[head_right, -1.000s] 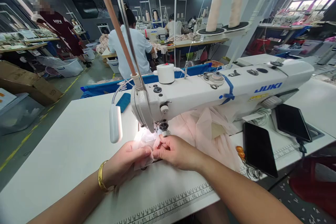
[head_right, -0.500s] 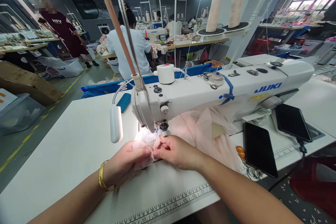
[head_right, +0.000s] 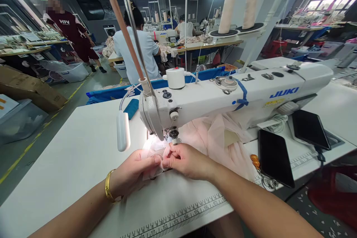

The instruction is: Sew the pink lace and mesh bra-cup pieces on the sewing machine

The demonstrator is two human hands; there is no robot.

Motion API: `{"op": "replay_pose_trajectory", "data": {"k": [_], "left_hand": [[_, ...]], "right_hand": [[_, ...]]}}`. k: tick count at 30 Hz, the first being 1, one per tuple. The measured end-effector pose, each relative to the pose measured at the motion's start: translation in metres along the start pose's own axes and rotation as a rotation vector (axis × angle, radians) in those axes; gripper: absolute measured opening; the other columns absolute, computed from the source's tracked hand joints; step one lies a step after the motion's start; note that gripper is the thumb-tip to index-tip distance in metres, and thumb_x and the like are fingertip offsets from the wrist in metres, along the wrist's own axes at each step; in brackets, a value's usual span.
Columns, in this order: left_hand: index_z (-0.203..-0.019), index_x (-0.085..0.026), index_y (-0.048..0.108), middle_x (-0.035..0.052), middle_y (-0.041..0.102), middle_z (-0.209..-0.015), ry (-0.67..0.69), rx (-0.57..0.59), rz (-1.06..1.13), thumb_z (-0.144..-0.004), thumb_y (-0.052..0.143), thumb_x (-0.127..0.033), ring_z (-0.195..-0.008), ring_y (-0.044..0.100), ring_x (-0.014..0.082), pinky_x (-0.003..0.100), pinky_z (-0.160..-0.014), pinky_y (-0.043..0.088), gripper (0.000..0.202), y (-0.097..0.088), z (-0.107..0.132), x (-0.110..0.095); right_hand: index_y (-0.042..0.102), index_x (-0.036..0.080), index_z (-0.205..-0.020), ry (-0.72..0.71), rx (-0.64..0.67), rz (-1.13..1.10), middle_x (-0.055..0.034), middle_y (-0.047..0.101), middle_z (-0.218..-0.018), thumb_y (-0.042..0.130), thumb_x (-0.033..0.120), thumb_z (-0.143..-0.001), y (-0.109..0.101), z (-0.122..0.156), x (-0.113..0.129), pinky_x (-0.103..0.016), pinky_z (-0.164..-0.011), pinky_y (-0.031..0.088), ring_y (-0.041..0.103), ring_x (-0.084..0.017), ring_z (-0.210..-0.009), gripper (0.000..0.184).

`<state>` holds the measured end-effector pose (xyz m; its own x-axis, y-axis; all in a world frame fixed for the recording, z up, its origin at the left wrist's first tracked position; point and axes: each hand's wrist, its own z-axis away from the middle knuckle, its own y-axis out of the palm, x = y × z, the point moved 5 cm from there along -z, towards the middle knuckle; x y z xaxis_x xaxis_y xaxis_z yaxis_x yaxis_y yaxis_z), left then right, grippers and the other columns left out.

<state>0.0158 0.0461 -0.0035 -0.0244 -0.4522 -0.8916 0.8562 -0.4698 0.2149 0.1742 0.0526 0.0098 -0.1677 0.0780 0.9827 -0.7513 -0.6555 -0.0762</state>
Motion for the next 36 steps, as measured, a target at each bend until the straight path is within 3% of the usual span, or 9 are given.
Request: {"op": "replay_pose_trajectory", "data": {"k": [18,32,36], "left_hand": [[-0.057,-0.017,0.05,-0.0038,0.04,-0.055,0.022,0.04,-0.072,-0.078,0.077,-0.054,-0.053,0.032,0.0096,0.027,-0.051,0.019,0.05,0.004,0.002,-0.005],[-0.055,-0.02,0.039,-0.0061,0.031,-0.054,0.035,0.016,-0.041,-0.079,0.076,-0.05,-0.053,0.025,0.0089,0.028,-0.052,0.018,0.053,0.01,0.003,-0.011],[-0.054,-0.021,0.039,-0.0063,0.029,-0.055,0.079,0.013,-0.053,-0.081,0.074,-0.049,-0.054,0.024,0.0093,0.029,-0.053,0.019,0.053,0.011,0.002,-0.012]], "right_hand": [[0.054,0.02,-0.082,-0.001,-0.032,0.099,0.0076,0.046,-0.063,0.066,0.04,-0.089,-0.001,0.0,0.003,-0.024,-0.058,0.03,0.039,-0.01,-0.059,0.024],[0.059,0.02,-0.088,-0.019,0.014,0.062,0.0072,0.045,-0.063,0.062,0.049,-0.097,-0.002,0.002,0.002,-0.025,-0.059,0.028,0.037,-0.011,-0.059,0.031],[0.06,0.019,-0.089,-0.011,0.007,0.043,0.0065,0.048,-0.065,0.068,0.056,-0.092,-0.004,0.004,0.001,-0.025,-0.058,0.029,0.04,-0.011,-0.061,0.037]]}}
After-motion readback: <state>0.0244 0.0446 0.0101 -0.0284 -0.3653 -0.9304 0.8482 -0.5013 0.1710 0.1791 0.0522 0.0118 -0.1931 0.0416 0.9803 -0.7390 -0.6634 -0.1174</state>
